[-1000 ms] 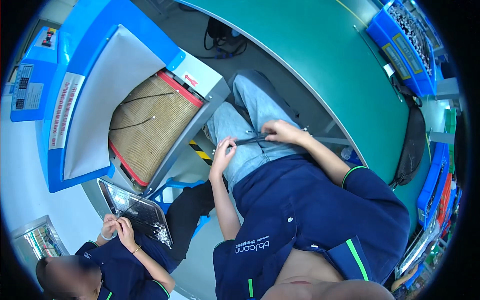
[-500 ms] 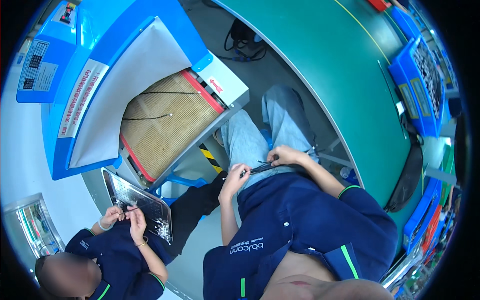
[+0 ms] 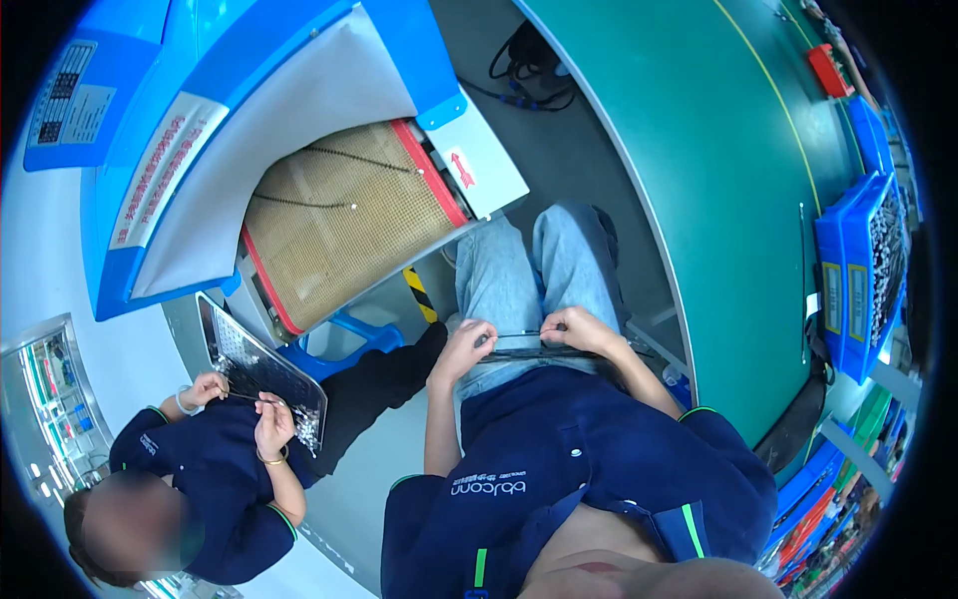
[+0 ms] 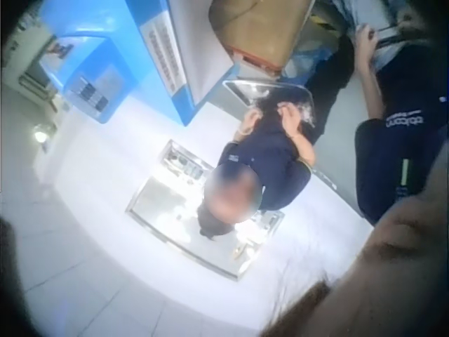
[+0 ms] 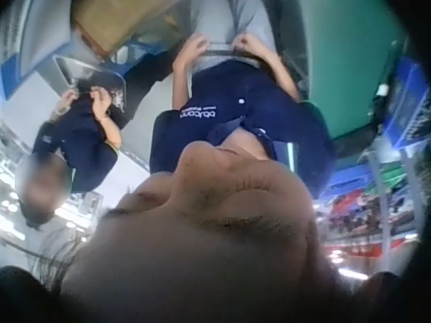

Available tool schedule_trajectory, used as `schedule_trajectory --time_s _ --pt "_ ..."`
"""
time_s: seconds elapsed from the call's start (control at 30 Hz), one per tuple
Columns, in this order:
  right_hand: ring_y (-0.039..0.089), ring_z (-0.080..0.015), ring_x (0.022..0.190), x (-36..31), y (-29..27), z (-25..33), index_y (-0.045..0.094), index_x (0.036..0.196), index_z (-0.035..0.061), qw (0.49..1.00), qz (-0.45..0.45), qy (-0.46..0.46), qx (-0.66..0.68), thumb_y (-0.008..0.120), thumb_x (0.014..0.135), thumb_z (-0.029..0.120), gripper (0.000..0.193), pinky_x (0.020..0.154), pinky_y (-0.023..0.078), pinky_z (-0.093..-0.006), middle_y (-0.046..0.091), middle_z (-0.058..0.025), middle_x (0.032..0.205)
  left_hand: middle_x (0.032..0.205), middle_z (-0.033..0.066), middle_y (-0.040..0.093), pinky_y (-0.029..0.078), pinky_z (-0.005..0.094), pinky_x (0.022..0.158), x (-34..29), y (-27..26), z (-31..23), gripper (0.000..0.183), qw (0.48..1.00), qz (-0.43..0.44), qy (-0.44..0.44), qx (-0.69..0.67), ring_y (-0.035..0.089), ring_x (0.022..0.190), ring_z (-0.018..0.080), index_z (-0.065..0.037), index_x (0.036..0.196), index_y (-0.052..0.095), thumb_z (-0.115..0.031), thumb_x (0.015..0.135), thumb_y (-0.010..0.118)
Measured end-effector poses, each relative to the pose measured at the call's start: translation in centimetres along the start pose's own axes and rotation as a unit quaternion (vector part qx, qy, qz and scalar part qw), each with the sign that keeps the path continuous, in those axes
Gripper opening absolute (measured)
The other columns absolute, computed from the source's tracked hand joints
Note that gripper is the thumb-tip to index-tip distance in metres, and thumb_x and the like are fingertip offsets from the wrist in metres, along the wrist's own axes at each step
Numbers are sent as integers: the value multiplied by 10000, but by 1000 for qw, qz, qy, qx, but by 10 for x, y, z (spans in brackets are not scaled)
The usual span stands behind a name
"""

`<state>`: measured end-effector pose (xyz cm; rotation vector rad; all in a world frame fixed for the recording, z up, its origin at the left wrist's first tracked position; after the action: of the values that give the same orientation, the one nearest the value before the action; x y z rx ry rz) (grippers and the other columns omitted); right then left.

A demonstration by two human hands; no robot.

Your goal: The person sits at a workstation and repeatedly picks up black cables from a mesh tray, straightens them, and places them into a bundle on their lap. A coworker is visible to the left working on a separate task.

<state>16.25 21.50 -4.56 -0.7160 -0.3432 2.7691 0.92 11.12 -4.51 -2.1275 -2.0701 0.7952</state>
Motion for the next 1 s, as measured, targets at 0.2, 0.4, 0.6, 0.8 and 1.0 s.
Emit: schedule_trajectory --time_s 0.2,0.4,0.6,0.8,1.0 --pt "643 -280 818 11 -6 60 665 993 31 991 -54 -120 -16 667 819 128 199 727 500 -358 663 -128 927 839 121 609 453 385 766 -2 -35 -43 85 995 -69 44 58 575 849 294 -35 847 595 -90 784 611" --pt "634 -307 830 8 -31 97 655 980 67 985 -66 -136 -81 646 823 160 183 735 503 -380 646 -111 920 858 106 621 457 372 764 -25 -76 -59 98 981 -160 53 95 589 876 286 -32 858 595 -74 777 631" --pt "650 -277 814 7 -54 109 654 972 40 981 -84 -150 -91 665 823 131 174 712 514 -346 653 -107 922 806 100 609 451 355 708 -52 -105 -49 84 970 -226 29 84 579 794 267 -8 831 581 -15 765 632" --pt "643 -272 797 17 -46 120 665 926 50 976 -101 -160 -110 684 803 138 152 679 514 -344 655 -87 873 802 100 610 455 358 711 -50 -110 -52 90 969 -230 23 86 583 785 269 -8 832 582 -7 759 636" --pt "637 -255 788 17 -69 123 682 853 63 950 -140 -198 -198 701 770 149 121 704 508 -341 656 -67 827 823 99 627 471 337 700 -82 -128 -38 95 948 -290 -26 128 594 781 263 -11 842 601 -4 759 646"
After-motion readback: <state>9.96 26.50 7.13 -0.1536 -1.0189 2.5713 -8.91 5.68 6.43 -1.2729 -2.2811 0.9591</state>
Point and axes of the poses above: each hand's wrist, its own x-axis towards the middle knuckle, its own y-axis out of the palm, z = x × y, the point moved 8 cm from there along x, towards the middle knuckle
